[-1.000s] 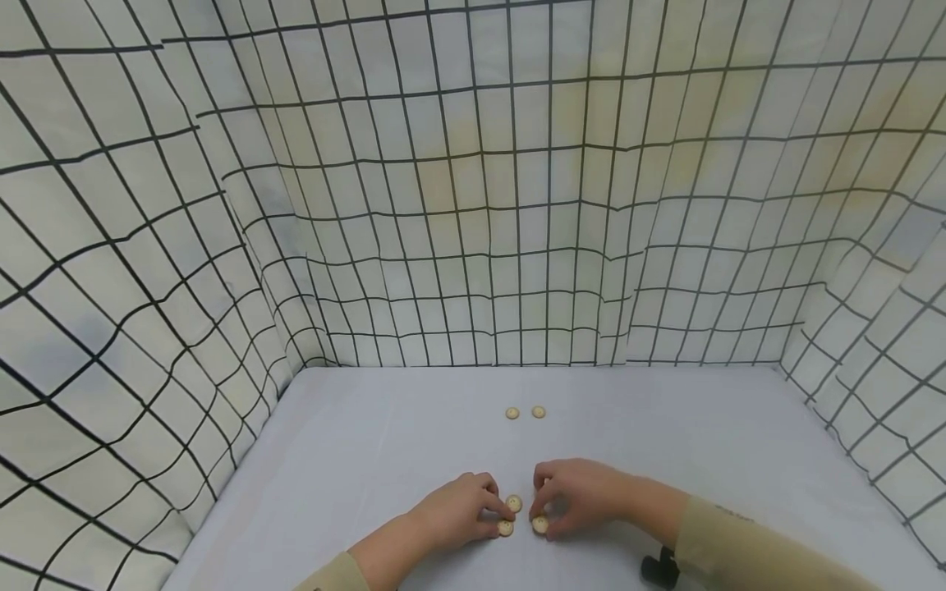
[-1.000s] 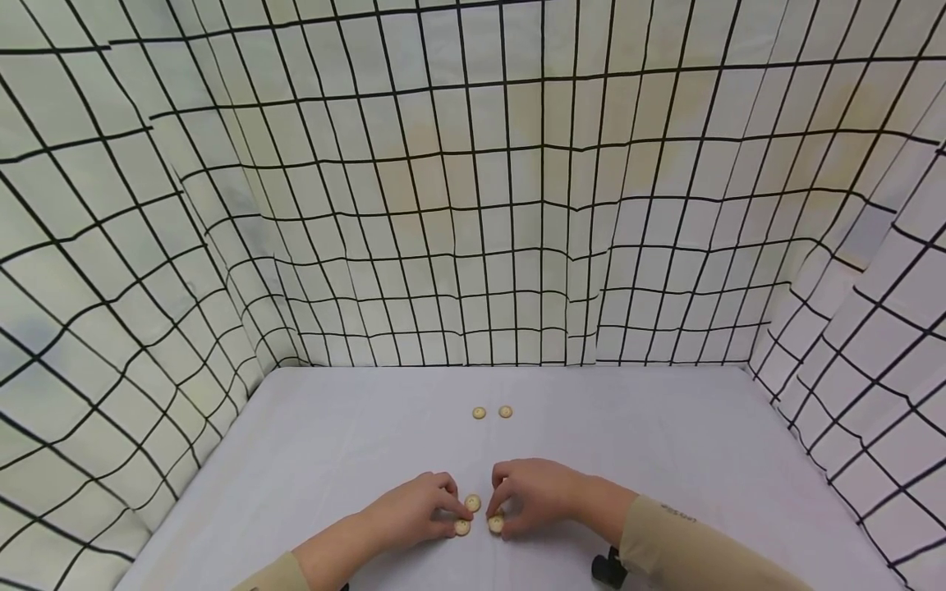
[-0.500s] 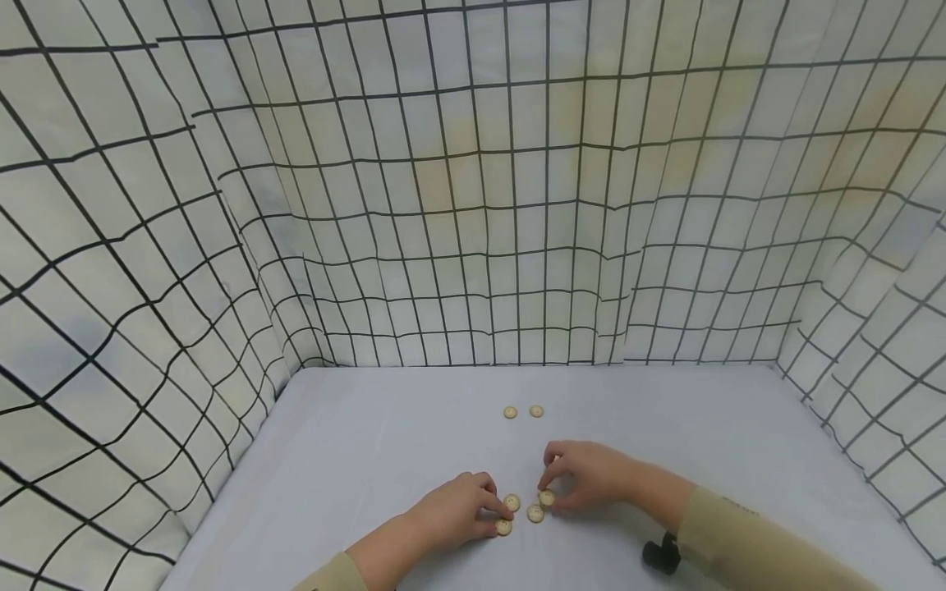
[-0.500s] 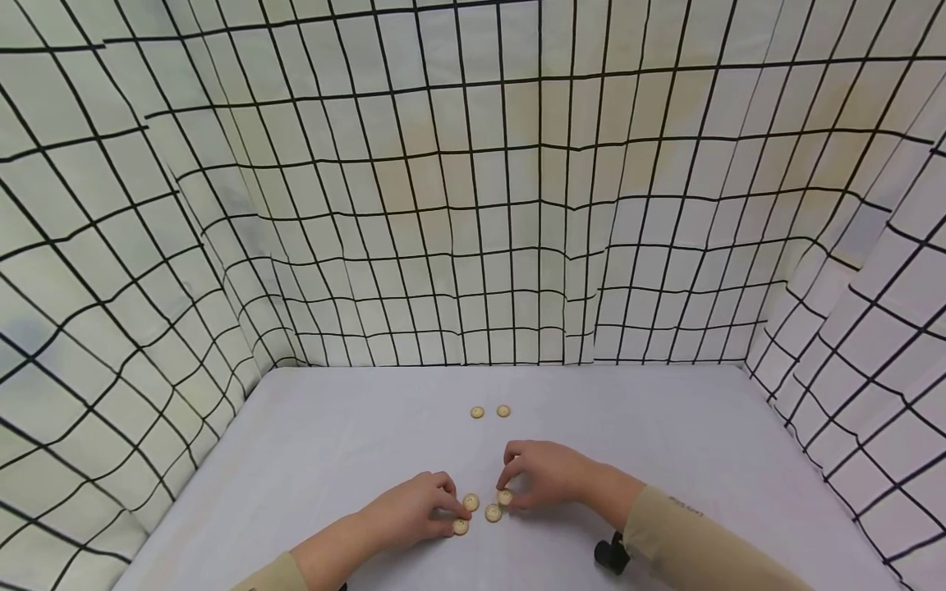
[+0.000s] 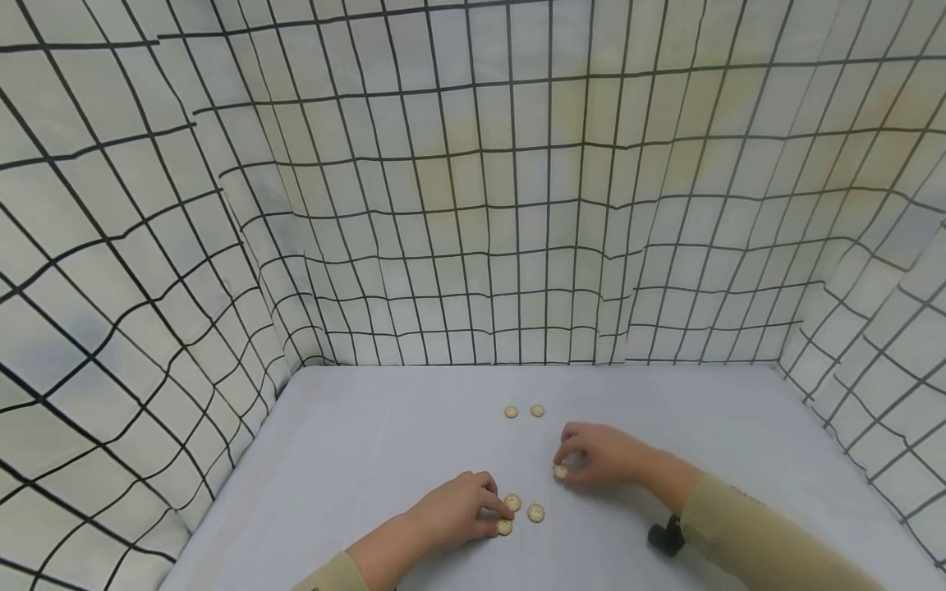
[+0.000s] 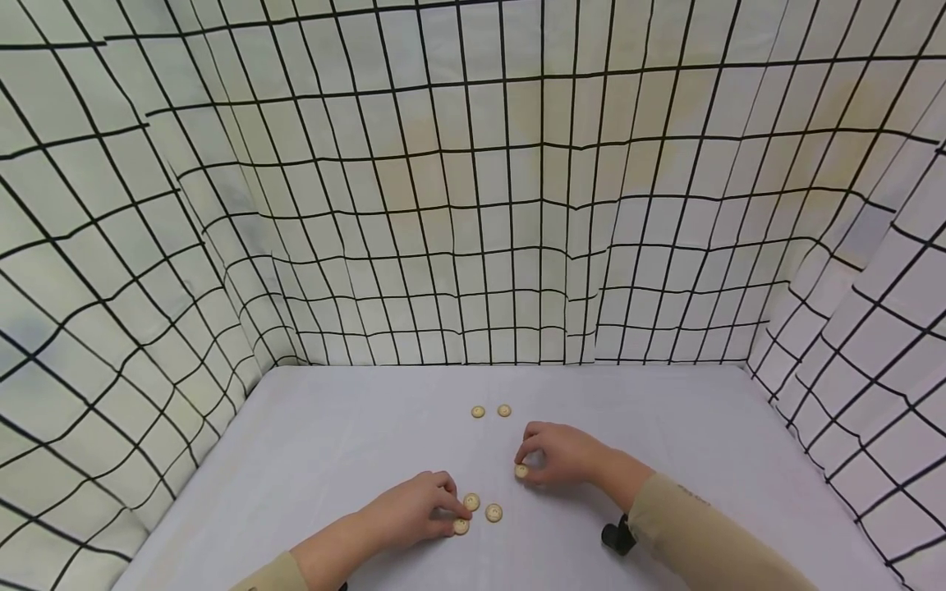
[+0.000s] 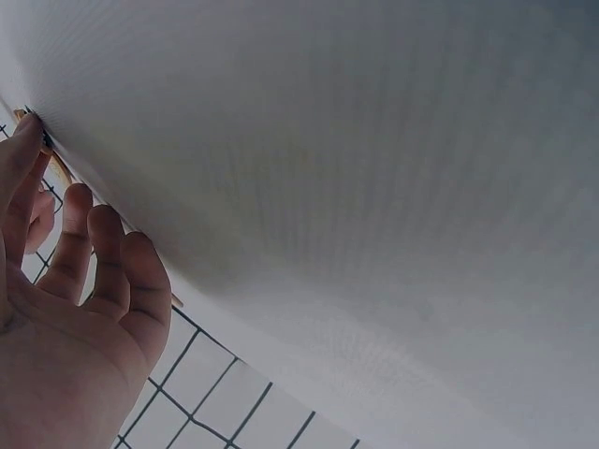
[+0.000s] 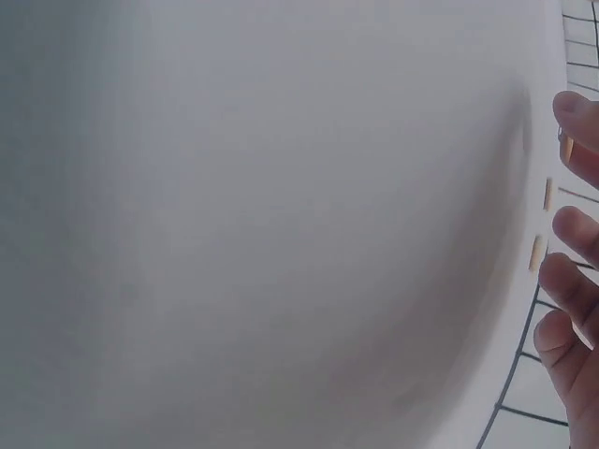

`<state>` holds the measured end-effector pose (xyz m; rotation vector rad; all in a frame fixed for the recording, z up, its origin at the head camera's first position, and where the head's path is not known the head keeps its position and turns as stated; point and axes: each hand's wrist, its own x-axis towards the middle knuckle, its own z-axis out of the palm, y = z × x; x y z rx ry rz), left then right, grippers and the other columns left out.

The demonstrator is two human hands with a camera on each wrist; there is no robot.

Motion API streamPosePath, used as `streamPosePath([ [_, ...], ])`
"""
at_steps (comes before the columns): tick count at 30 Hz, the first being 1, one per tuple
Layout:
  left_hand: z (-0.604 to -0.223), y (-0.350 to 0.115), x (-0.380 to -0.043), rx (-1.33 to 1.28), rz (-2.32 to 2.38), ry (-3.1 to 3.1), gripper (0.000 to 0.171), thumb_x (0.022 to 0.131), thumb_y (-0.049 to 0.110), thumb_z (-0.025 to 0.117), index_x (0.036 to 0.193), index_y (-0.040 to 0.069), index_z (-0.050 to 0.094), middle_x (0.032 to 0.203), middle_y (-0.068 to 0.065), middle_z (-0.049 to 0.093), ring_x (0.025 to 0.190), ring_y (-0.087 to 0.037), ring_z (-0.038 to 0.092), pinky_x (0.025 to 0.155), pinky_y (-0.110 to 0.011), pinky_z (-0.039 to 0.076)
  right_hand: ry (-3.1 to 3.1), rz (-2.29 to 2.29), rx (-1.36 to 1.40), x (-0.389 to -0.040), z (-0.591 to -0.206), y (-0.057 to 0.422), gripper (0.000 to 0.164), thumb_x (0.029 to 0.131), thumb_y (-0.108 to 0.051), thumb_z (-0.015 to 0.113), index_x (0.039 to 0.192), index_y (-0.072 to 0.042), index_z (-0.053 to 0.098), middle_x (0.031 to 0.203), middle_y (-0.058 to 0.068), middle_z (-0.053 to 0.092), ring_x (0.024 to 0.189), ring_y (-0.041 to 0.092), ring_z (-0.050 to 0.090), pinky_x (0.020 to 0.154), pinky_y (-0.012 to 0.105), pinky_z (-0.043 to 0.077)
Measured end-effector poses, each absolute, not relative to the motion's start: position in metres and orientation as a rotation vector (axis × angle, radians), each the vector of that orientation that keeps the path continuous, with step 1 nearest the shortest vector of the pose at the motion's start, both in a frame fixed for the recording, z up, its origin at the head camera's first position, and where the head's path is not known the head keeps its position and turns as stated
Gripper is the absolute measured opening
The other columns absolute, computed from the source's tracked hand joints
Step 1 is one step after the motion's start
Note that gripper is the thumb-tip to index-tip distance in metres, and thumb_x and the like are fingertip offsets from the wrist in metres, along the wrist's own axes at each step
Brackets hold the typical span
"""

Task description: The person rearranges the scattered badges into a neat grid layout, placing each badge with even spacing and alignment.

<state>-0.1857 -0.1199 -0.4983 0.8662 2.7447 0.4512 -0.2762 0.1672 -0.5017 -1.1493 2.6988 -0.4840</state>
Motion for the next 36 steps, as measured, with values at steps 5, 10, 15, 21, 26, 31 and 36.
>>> streamPosePath([
  [5,-0.499,-0.12,-0.186,0.855,0.453,2.739,0.022,0.085,0.037,0.077,0.107,0.038,0.077,0.099,0.017,0.055,0.084,-0.001,0.046,0.075,-0.024,0.046,2.734,-0.465,-1.084,-0.286,-0.505,0.171,0.018,0.081,-0.036,0.08,0.097,-0.036,0.074,0.098,-0.018,0.054,0.088,0.004,0.052,0.082,0.032,0.049],
  [10,-0.499,-0.121,-0.186,0.86,0.455,2.737,0.022,0.085,0.037,0.077,0.107,0.038,0.077,0.099,0.017,0.055,0.084,-0.001,0.046,0.075,-0.023,0.045,2.75,-0.488,-1.01,-0.296,-0.501,0.174,0.016,0.081,-0.035,0.079,0.097,-0.034,0.074,0.096,-0.017,0.055,0.088,0.004,0.052,0.082,0.033,0.049],
  [15,-0.499,-0.121,-0.186,0.86,0.45,2.736,0.022,0.085,0.037,0.077,0.107,0.039,0.076,0.1,0.017,0.055,0.086,-0.001,0.047,0.077,-0.024,0.046,2.77,-0.534,-0.921,-0.306,-0.499,0.178,0.017,0.081,-0.031,0.08,0.097,-0.031,0.075,0.094,-0.015,0.056,0.085,0.006,0.052,0.079,0.033,0.048],
  [21,-0.5,-0.12,-0.185,0.855,0.434,2.738,0.022,0.086,0.037,0.077,0.108,0.039,0.076,0.102,0.017,0.055,0.088,-0.002,0.047,0.077,-0.024,0.046,2.795,-0.558,-0.795,-0.32,-0.503,0.181,0.015,0.08,-0.033,0.08,0.094,-0.034,0.074,0.092,-0.016,0.056,0.086,0.007,0.053,0.082,0.035,0.047],
  [26,-0.499,-0.12,-0.185,0.83,0.428,2.735,0.022,0.086,0.039,0.076,0.107,0.041,0.076,0.102,0.018,0.055,0.089,-0.001,0.047,0.078,-0.025,0.047,2.804,-0.575,-0.731,-0.332,-0.504,0.183,0.015,0.08,-0.034,0.08,0.094,-0.034,0.073,0.092,-0.015,0.056,0.087,0.008,0.053,0.083,0.036,0.047],
  [31,-0.498,-0.119,-0.185,0.829,0.424,2.733,0.022,0.085,0.039,0.076,0.107,0.041,0.076,0.103,0.018,0.055,0.089,-0.002,0.048,0.079,-0.025,0.047,2.811,-0.614,-0.682,-0.34,-0.504,0.184,0.015,0.082,-0.034,0.079,0.096,-0.032,0.073,0.092,-0.012,0.057,0.087,0.01,0.053,0.083,0.037,0.046],
  [36,-0.497,-0.12,-0.184,0.836,0.439,2.734,0.022,0.085,0.038,0.077,0.108,0.04,0.076,0.103,0.017,0.055,0.09,-0.002,0.048,0.079,-0.025,0.047,2.824,-0.644,-0.655,-0.347,-0.503,0.184,0.015,0.083,-0.033,0.078,0.096,-0.028,0.073,0.091,-0.009,0.058,0.086,0.012,0.052,0.082,0.038,0.046],
])
